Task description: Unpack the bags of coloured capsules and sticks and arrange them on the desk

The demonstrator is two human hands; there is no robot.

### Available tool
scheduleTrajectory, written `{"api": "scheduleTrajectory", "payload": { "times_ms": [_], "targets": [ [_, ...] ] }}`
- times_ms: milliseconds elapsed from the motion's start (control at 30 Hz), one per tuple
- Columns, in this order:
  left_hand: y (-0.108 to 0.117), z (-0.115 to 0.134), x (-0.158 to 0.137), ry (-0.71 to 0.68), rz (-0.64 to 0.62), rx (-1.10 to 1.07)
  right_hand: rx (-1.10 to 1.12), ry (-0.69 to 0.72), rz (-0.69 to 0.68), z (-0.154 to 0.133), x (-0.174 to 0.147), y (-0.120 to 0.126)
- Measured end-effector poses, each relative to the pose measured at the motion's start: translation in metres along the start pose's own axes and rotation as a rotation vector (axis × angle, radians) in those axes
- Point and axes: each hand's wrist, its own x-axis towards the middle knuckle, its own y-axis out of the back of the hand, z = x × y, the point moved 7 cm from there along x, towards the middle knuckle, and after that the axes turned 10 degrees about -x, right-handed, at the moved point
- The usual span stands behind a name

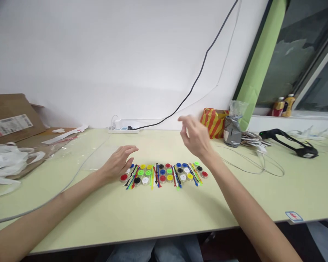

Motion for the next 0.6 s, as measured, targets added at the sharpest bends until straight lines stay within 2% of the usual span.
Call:
{"api": "scheduleTrajectory", "payload": {
  "times_ms": [67,167,267,367,467,533,600],
  "targets": [
    [0.000,-0.011,-0.007,0.077,0.005,-0.025,-0.025,-0.047,-0.090,0.010,-0.019,-0.027],
    [0.006,-0.030,-0.016,0.225,0.049,-0.093,-0.064,-0.092,-0.325,0.029,-0.055,-0.072],
    [0.010,-0.045,-0.019,0.364,0.093,-0.176,-0.060,-0.170,-0.385,0.050,-0.076,-0.092],
    [0.007,-0.048,-0.018,0.408,0.050,-0.190,-0.146,-0.277,-0.328,0.076,-0.075,-0.089],
    [0.002,-0.047,-0.017,0.420,-0.002,-0.196,-0.377,-0.564,-0.251,0.120,-0.083,-0.072],
    [0.000,-0.046,-0.017,0.423,-0.018,-0.204,-0.489,-0.782,-0.284,0.150,-0.102,-0.061],
    [-0.001,-0.048,-0.018,0.430,-0.027,-0.208,-0.492,-0.907,-0.404,0.171,-0.125,-0.061]
  ]
}}
